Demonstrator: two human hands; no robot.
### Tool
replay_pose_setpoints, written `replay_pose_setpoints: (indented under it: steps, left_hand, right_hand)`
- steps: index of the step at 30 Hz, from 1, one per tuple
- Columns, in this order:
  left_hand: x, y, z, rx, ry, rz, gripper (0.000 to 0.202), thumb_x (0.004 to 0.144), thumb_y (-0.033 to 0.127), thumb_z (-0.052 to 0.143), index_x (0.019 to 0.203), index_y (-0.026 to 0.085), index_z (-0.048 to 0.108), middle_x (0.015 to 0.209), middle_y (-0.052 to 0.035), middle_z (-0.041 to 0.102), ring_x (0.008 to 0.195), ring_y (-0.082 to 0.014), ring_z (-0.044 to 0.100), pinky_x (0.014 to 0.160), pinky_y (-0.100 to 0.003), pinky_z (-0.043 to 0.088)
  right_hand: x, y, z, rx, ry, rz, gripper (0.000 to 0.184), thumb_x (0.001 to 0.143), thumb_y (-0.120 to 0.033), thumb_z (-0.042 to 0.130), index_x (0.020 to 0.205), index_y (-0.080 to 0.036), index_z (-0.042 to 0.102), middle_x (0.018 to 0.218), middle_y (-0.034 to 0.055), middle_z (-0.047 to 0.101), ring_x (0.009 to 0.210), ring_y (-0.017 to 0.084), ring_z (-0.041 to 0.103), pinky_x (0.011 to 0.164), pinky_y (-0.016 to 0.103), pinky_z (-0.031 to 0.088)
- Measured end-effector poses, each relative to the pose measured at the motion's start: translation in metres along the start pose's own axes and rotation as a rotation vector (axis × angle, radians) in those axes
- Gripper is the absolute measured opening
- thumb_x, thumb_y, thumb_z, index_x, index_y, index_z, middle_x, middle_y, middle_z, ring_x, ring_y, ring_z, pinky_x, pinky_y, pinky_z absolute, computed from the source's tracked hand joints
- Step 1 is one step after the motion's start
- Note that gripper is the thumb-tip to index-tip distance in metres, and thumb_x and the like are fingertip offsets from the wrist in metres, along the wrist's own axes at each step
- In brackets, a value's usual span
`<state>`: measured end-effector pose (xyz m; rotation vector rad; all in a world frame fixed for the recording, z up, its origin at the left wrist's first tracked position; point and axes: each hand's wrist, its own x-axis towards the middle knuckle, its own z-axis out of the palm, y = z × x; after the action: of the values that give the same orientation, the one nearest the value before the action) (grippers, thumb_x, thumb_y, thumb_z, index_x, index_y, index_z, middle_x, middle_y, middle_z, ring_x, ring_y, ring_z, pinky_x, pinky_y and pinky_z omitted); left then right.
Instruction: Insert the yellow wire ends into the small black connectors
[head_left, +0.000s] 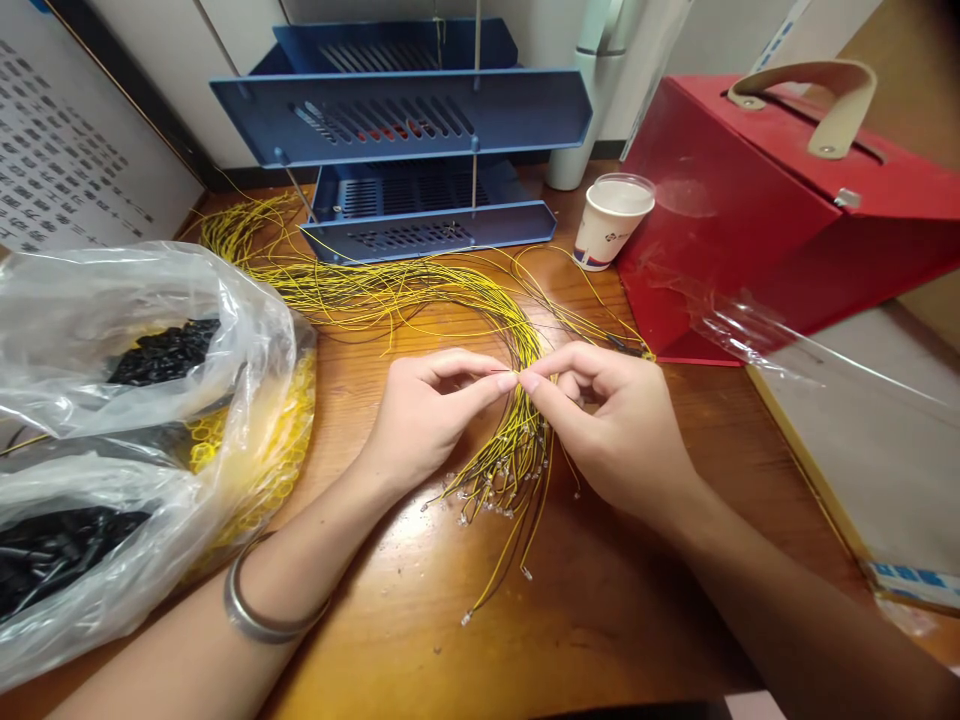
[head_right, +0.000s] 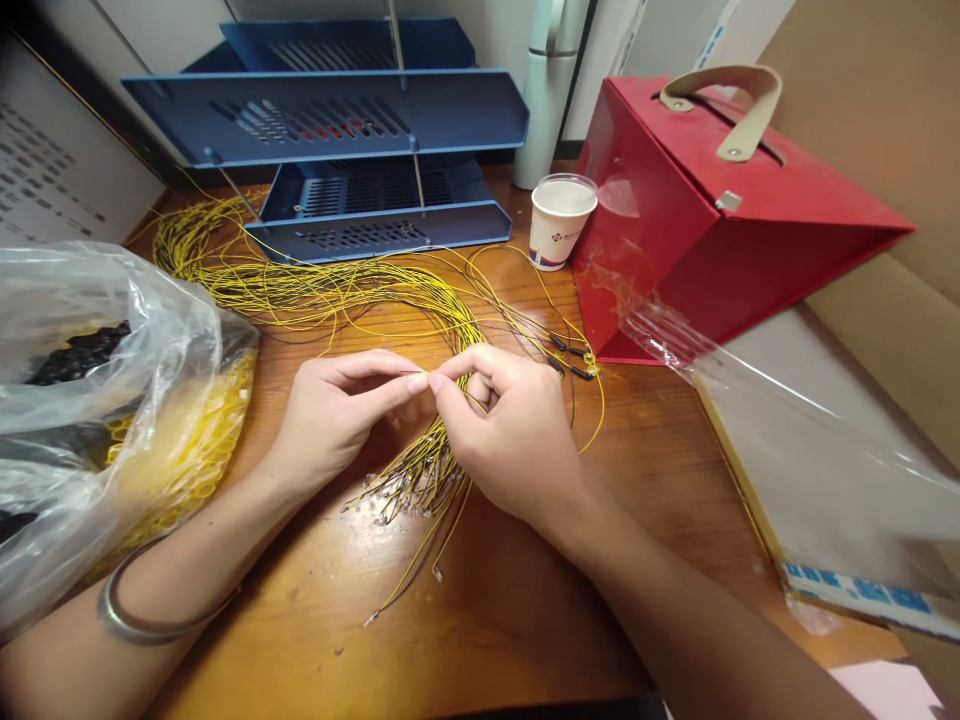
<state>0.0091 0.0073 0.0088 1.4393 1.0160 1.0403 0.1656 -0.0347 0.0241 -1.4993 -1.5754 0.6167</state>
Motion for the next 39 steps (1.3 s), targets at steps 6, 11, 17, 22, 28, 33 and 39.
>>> replay_pose_setpoints:
  steps: [6, 11, 17, 22, 28, 33, 39]
  left_hand:
    - [0.0004, -0.0009, 0.0000, -0.059, -0.015, -0.080, 0.011, 0.069, 0.023, 0.079, 0.070, 0.014, 0.074, 0.066, -0.0027, 0.071, 0.055, -0.0103, 0.058, 0.053, -0.022, 0.047]
    - [0.0011, -0.0029, 0.0015, -0.095, -0.025, -0.071, 0.012, 0.069, 0.024, 0.079, 0.070, 0.014, 0.072, 0.063, -0.0014, 0.068, 0.053, -0.0093, 0.056, 0.051, -0.021, 0.046]
    - [0.0004, -0.0054, 0.0039, -0.044, -0.084, -0.009, 0.014, 0.080, 0.026, 0.071, 0.074, 0.014, 0.070, 0.060, 0.0002, 0.062, 0.052, -0.0084, 0.052, 0.050, -0.020, 0.043]
    - [-0.0018, -0.0036, 0.0051, 0.046, -0.090, 0.041, 0.015, 0.085, 0.026, 0.065, 0.076, 0.014, 0.070, 0.064, -0.0010, 0.063, 0.054, -0.0093, 0.054, 0.051, -0.021, 0.044]
    - [-0.0029, -0.0042, 0.0031, 0.107, -0.039, 0.120, 0.010, 0.080, 0.023, 0.071, 0.075, 0.015, 0.072, 0.076, -0.0066, 0.072, 0.065, -0.0142, 0.063, 0.053, -0.023, 0.048]
    - [-0.0025, -0.0041, 0.0019, 0.119, -0.017, 0.108, 0.010, 0.077, 0.022, 0.073, 0.071, 0.015, 0.073, 0.073, -0.0059, 0.072, 0.066, -0.0149, 0.064, 0.053, -0.023, 0.048]
    - [-0.0027, -0.0033, 0.0021, 0.113, -0.001, 0.071, 0.010, 0.075, 0.023, 0.076, 0.071, 0.015, 0.073, 0.074, -0.0055, 0.072, 0.066, -0.0145, 0.064, 0.056, -0.024, 0.049]
  right_hand:
    - [-0.0004, 0.0011, -0.0002, -0.018, -0.012, -0.008, 0.013, 0.082, -0.023, 0.061, 0.071, -0.017, 0.065, 0.047, -0.0078, 0.036, 0.045, 0.007, 0.033, 0.046, 0.024, 0.026]
    - [0.0002, 0.0014, -0.0014, -0.051, 0.005, -0.017, 0.014, 0.082, -0.024, 0.060, 0.070, -0.017, 0.065, 0.047, -0.0079, 0.034, 0.045, 0.007, 0.031, 0.047, 0.025, 0.026]
    - [0.0012, 0.0025, -0.0010, -0.106, 0.032, -0.049, 0.015, 0.083, -0.022, 0.059, 0.069, -0.017, 0.064, 0.046, -0.0085, 0.033, 0.044, 0.007, 0.030, 0.047, 0.025, 0.026]
    - [-0.0004, 0.0016, -0.0001, -0.125, 0.032, -0.058, 0.015, 0.082, -0.022, 0.059, 0.068, -0.017, 0.063, 0.045, -0.0090, 0.032, 0.043, 0.007, 0.030, 0.047, 0.025, 0.027]
    - [-0.0008, 0.0035, -0.0006, -0.149, 0.035, -0.071, 0.012, 0.081, -0.021, 0.059, 0.070, -0.018, 0.064, 0.045, -0.0089, 0.032, 0.043, 0.008, 0.031, 0.048, 0.025, 0.027]
    - [0.0002, 0.0033, -0.0004, -0.161, 0.026, -0.087, 0.013, 0.081, -0.020, 0.059, 0.071, -0.017, 0.065, 0.045, -0.0091, 0.031, 0.043, 0.007, 0.031, 0.047, 0.025, 0.026]
    - [-0.0001, 0.0020, -0.0014, -0.187, 0.025, -0.131, 0.012, 0.080, -0.018, 0.059, 0.070, -0.017, 0.066, 0.045, -0.0094, 0.031, 0.042, 0.007, 0.030, 0.047, 0.024, 0.027]
